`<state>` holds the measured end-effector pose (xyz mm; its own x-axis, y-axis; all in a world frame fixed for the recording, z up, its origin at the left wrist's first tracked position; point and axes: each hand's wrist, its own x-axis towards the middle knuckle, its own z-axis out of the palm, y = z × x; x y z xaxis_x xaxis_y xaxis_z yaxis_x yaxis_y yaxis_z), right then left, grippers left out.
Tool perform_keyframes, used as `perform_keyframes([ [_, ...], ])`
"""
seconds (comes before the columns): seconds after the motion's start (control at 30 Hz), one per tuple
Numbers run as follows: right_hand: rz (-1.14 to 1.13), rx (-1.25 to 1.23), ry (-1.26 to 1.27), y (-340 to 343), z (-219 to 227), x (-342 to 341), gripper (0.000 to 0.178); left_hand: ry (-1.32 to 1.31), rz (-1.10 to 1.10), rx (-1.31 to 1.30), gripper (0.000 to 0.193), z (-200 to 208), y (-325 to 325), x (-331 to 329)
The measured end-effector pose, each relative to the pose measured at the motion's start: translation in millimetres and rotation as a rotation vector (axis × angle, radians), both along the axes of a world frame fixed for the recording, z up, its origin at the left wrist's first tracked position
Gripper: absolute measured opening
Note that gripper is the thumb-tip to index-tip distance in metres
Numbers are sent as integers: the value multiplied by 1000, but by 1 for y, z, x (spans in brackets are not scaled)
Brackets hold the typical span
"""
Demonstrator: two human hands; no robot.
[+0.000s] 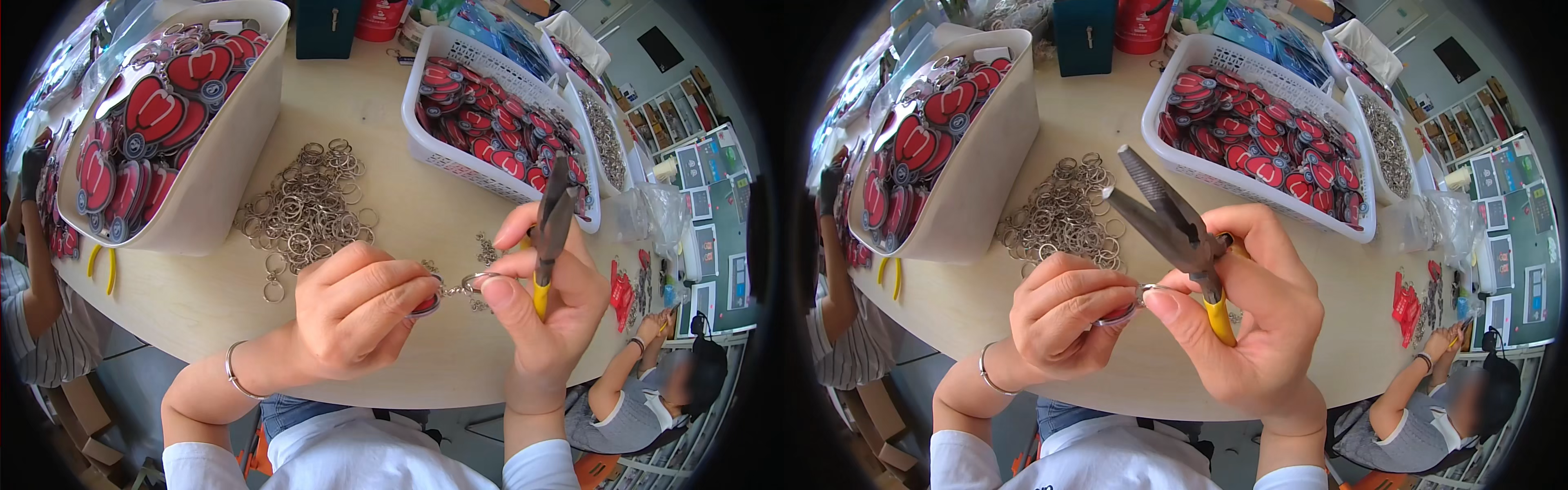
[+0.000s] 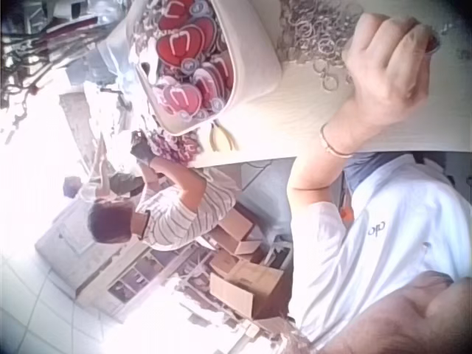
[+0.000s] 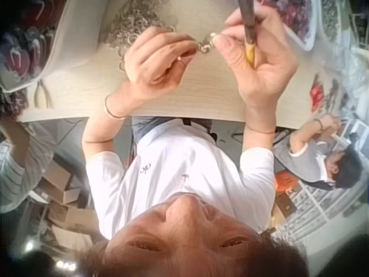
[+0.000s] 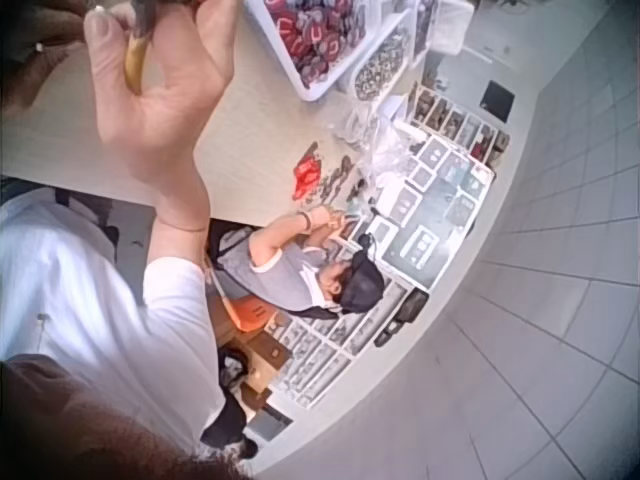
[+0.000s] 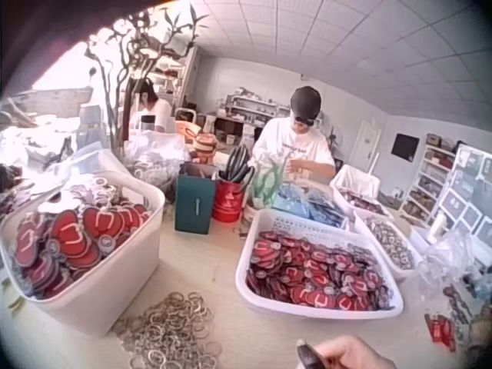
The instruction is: The person assembles heart-shaped keychains by attaching metal split rings and key rings to red acrylic charms using pliers. They repeatedly pick up a charm, open a split ring with pliers, link it to the charm and a key ring, and then close the ring. The finished keychains are placed into a white plastic basket on the table.
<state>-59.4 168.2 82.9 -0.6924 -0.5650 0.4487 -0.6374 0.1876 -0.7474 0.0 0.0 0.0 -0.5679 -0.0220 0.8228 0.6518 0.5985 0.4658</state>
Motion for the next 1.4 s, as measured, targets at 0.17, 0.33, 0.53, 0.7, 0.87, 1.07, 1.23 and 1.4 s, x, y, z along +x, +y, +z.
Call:
perform_keyframes([
  [0.17, -35, -14, 2, -5, -1, 1, 15, 2, -3, -38, 33, 5, -3, 2],
  [0.33, -110, -41, -28, 1, -1, 6, 16, 35, 21, -52, 33, 6, -6, 4],
  [0.53, -129, 84, 2, 26, -12, 14, 28, 125, 27, -134, 33, 9, -13, 7],
  [0.7, 12, 338, 180, 48, -24, 14, 37, 162, 17, -245, 32, 14, -16, 11],
  [0.87, 37, 371, 276, 48, -24, 17, 32, 242, 34, -282, 33, 14, -13, 7],
  [1.07, 63, 333, 266, 43, -28, 20, 30, 254, 39, -297, 31, 14, -12, 10],
  [1.23, 61, 303, 251, 42, -31, 25, 32, 239, 31, -318, 30, 16, -14, 11],
  [1.4, 61, 291, 296, 43, -33, 26, 35, 220, 20, -310, 30, 16, -15, 14],
])
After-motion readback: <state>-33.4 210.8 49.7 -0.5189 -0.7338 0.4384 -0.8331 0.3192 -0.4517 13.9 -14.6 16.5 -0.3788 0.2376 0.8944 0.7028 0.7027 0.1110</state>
